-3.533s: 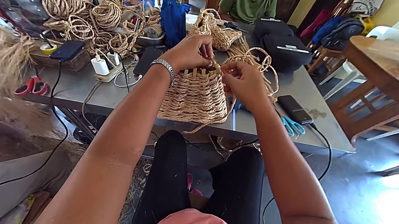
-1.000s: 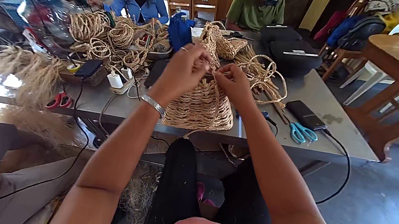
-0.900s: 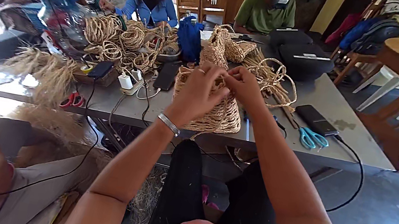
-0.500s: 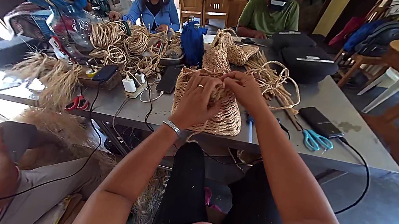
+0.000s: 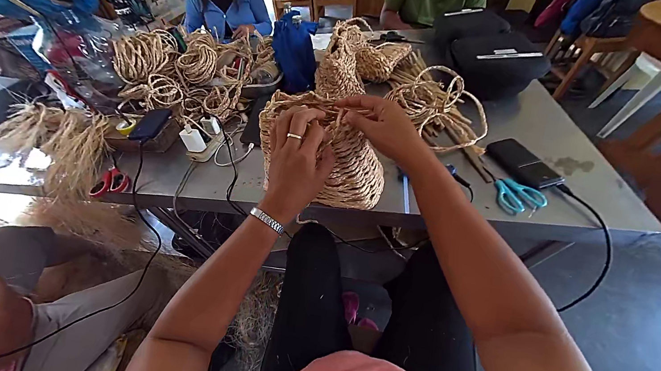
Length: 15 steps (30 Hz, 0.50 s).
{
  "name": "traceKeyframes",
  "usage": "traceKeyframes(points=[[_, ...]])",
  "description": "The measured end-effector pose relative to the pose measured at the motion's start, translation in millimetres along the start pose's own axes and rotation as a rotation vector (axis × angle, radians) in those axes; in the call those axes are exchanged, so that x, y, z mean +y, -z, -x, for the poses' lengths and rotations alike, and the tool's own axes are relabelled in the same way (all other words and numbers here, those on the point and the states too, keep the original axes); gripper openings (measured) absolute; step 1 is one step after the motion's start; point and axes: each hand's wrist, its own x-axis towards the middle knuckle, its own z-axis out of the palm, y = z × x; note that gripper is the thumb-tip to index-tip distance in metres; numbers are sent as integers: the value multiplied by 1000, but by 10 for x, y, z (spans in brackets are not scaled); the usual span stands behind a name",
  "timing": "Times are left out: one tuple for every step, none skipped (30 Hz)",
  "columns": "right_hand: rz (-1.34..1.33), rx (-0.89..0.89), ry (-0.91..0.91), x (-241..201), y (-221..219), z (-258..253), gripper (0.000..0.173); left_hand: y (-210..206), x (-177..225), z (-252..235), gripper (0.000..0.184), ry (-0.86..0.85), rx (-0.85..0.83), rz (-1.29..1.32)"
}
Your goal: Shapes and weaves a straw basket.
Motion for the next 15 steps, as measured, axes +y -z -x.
traceKeyframes(points=[[-29, 34, 2, 5, 15, -26, 33, 0, 46, 9, 16, 24, -6, 17], [-62, 60, -25, -9, 40, -55, 36, -19, 66, 18, 17, 43, -2, 38], [-78, 90, -55, -28, 66, -85, 37, -43, 78, 31, 17, 57, 3, 62], [-81, 110, -74, -46, 92, -113, 35, -63, 89, 47, 17, 65, 9, 83], [-77, 92, -91, -70, 119, -128, 32, -73, 106, 66, 15, 66, 16, 99], [-58, 56, -92, -73, 134, -137, 31, -91, 112, 85, 13, 69, 23, 116], [-27, 14, -76, -52, 133, -145, 31, -118, 104, 100, 12, 69, 32, 136], [16, -30, -51, -14, 122, -149, 33, -152, 83, 108, 11, 70, 45, 160], [57, -56, -29, 22, 97, -139, 35, -188, 49, 111, 11, 71, 61, 186], [72, -69, -20, 48, 65, -116, 37, -204, 10, 112, 11, 63, 73, 210], [70, -62, -17, 64, 36, -92, 36, -202, -42, 104, 11, 52, 82, 235], [69, -46, -13, 70, 13, -68, 34, -197, -117, 87, 10, 37, 100, 261], [72, -29, -7, 70, -13, -50, 31, -200, -229, 60, 10, 18, 134, 290], [81, -23, 13, 65, -45, -31, 30, -185, -369, 42, 11, -5, 146, 321], [88, -33, 39, 53, -86, -4, 30, -151, -520, 34, 11, -25, 138, 363]])
